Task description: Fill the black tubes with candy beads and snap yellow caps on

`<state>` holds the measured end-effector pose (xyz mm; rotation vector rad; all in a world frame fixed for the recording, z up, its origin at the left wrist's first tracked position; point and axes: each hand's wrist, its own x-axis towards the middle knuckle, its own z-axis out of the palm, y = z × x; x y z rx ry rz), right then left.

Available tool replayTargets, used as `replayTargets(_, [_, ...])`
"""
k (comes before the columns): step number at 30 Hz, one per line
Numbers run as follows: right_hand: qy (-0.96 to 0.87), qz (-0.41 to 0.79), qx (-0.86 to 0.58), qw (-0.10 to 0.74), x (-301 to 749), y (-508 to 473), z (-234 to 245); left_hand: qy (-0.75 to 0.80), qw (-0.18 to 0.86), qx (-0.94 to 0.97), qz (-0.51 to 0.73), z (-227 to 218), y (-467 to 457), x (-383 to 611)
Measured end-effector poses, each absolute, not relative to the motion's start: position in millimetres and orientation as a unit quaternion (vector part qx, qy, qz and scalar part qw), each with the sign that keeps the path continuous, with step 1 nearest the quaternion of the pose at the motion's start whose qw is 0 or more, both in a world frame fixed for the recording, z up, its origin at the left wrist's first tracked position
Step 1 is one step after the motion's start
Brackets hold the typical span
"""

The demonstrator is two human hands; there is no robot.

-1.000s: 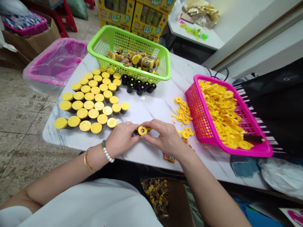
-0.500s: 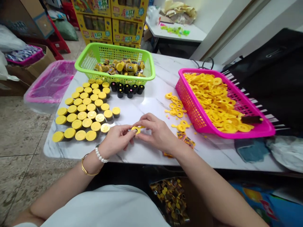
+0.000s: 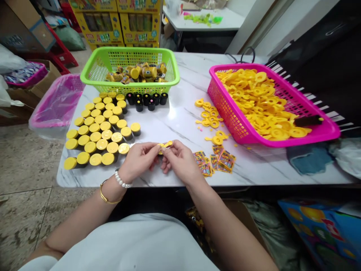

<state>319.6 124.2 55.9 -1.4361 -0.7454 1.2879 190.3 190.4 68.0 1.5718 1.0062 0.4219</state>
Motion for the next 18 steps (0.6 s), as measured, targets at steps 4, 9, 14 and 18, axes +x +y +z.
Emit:
replayTargets(4, [-0.308,0.534,-0.605,0.504,321,124,57,0.454,0.537,0.687,0.18,68,192,195])
replayTargets(9, [-0.284,0.521,-0.61,0.525,317,122,54,0.456,0.526,0.694,0.183,64,194,197])
replayTargets(14, [-0.289,0.502,-0.623,0.526,315,121,51,0.416,0.594,0.663,0.185,59,193,193])
replayTargets(18, [-0.279,0.498,-0.623,0.535,315,122,53,0.392,0.645,0.624,0.202,58,193,190])
